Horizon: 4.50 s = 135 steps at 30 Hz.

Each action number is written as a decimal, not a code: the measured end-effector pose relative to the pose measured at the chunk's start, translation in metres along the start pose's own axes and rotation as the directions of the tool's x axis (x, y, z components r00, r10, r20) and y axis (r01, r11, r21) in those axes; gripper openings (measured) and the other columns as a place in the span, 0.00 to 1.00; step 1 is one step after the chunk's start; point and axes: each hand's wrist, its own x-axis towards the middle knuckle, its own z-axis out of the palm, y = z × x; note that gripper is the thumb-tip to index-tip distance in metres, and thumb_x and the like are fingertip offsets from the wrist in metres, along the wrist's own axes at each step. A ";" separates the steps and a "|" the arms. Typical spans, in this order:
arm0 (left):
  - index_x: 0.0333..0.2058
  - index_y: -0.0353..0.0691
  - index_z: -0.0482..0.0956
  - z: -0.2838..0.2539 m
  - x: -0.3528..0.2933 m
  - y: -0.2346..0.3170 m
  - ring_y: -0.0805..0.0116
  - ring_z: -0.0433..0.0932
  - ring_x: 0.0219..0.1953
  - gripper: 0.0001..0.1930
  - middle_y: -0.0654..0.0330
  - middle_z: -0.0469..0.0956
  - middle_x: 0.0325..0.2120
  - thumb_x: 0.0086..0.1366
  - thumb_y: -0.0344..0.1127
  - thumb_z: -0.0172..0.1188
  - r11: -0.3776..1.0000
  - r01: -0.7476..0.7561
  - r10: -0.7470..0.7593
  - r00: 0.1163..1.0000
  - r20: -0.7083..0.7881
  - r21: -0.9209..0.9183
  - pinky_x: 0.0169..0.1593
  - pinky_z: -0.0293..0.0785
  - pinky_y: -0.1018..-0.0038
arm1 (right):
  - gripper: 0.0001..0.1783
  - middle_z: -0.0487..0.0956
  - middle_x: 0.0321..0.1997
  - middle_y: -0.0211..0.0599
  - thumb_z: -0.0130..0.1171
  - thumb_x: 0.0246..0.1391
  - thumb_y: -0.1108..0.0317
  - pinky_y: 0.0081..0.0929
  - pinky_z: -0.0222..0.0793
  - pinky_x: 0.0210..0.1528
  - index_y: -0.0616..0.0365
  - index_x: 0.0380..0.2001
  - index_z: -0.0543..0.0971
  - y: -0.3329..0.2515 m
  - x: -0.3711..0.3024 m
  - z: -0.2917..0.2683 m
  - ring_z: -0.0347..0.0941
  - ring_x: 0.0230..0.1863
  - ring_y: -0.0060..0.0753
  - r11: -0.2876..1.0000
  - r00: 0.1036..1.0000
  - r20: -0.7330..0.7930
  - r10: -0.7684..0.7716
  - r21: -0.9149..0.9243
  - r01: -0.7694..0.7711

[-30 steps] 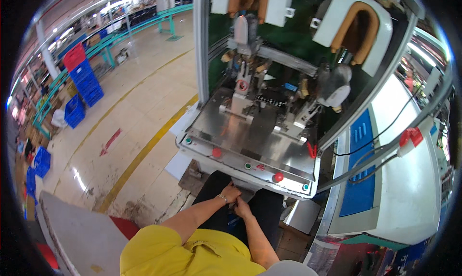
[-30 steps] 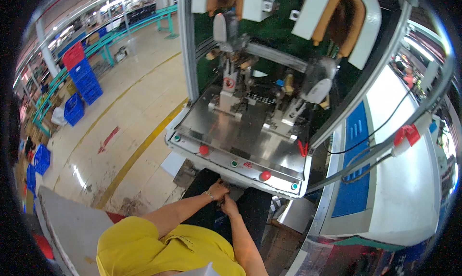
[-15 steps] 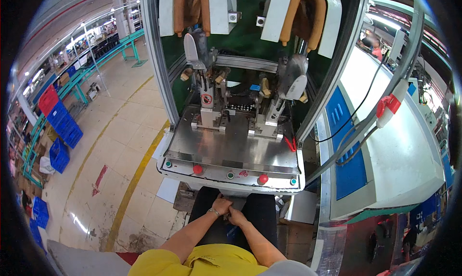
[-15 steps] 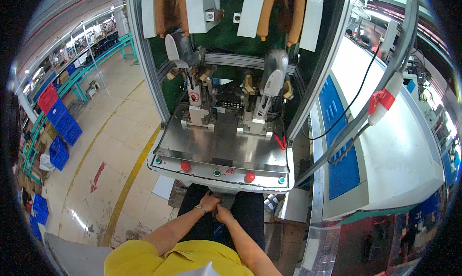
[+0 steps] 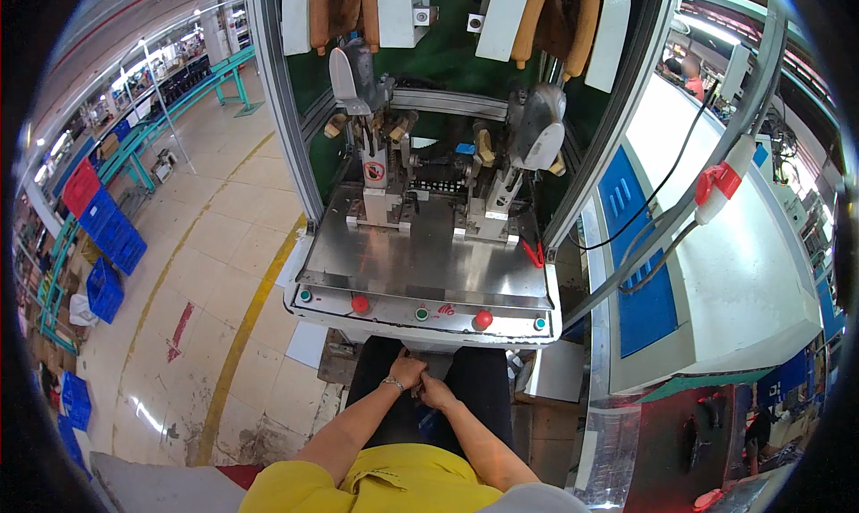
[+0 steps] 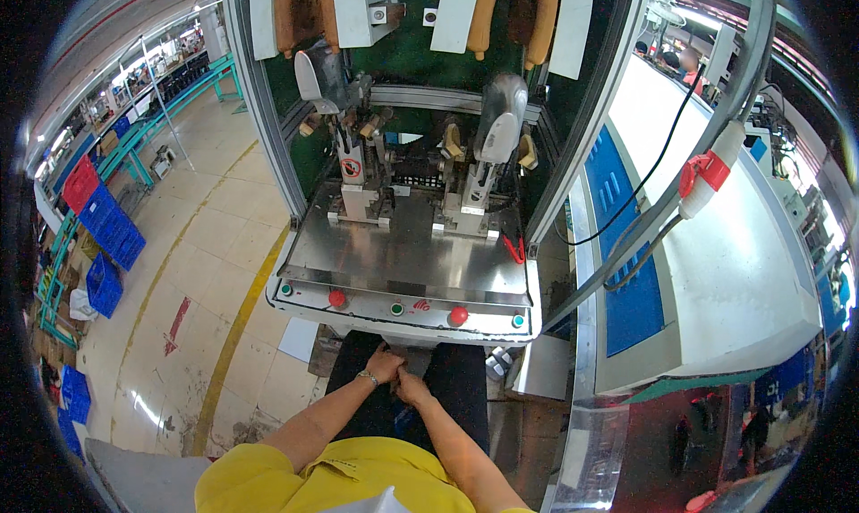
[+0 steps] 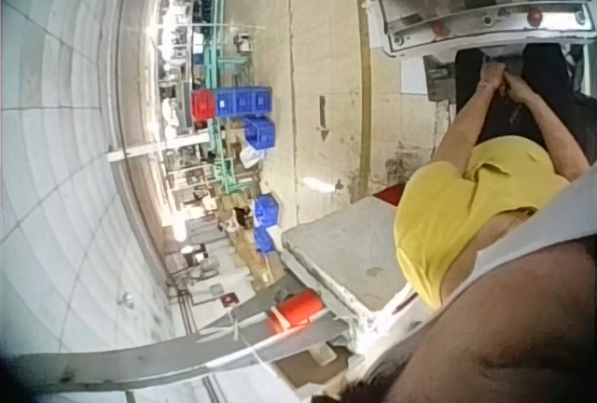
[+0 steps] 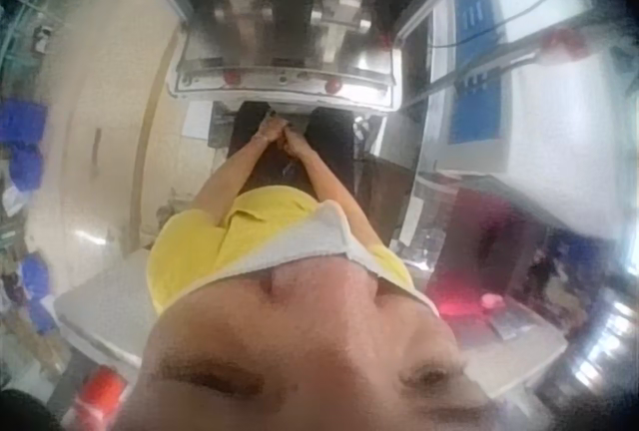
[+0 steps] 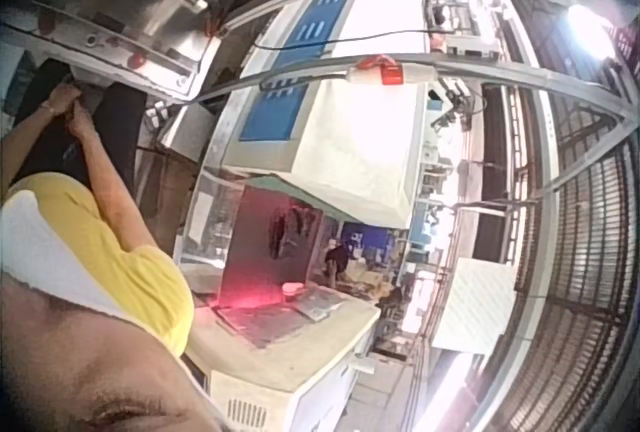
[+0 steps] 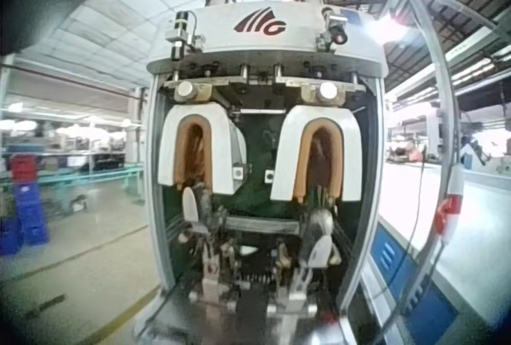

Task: The person fits a shoe upper onto a machine mold, presses the control buttons to activate the press, removes the shaped shoe upper, and places it onto the conveyor belt.

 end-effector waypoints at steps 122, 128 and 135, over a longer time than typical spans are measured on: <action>0.27 0.37 0.75 0.036 -0.005 0.043 0.64 0.73 0.31 0.10 0.55 0.75 0.28 0.54 0.31 0.43 0.332 0.253 -0.550 0.834 0.032 -0.909 0.37 0.68 0.72 | 0.22 0.71 0.39 0.51 0.49 0.38 0.70 0.39 0.63 0.41 0.59 0.42 0.68 0.001 -0.004 -0.006 0.68 0.40 0.50 0.999 0.993 -0.114 0.014 -0.028 -0.018; 0.27 0.37 0.75 0.045 -0.003 0.040 0.65 0.73 0.30 0.10 0.56 0.75 0.27 0.54 0.29 0.43 0.325 0.237 -0.561 0.828 0.015 -0.916 0.36 0.68 0.73 | 0.23 0.72 0.37 0.50 0.56 0.34 0.65 0.38 0.65 0.39 0.58 0.39 0.69 -0.001 -0.003 -0.006 0.68 0.38 0.51 1.000 0.991 -0.137 0.001 -0.004 -0.002; 0.27 0.36 0.75 0.046 -0.002 0.039 0.65 0.73 0.31 0.11 0.55 0.75 0.27 0.54 0.29 0.42 0.342 0.277 -0.557 0.830 0.044 -0.898 0.37 0.68 0.73 | 0.22 0.72 0.38 0.51 0.51 0.37 0.67 0.39 0.63 0.41 0.59 0.41 0.68 -0.002 -0.004 -0.007 0.68 0.39 0.51 1.000 0.992 -0.128 0.004 -0.019 -0.006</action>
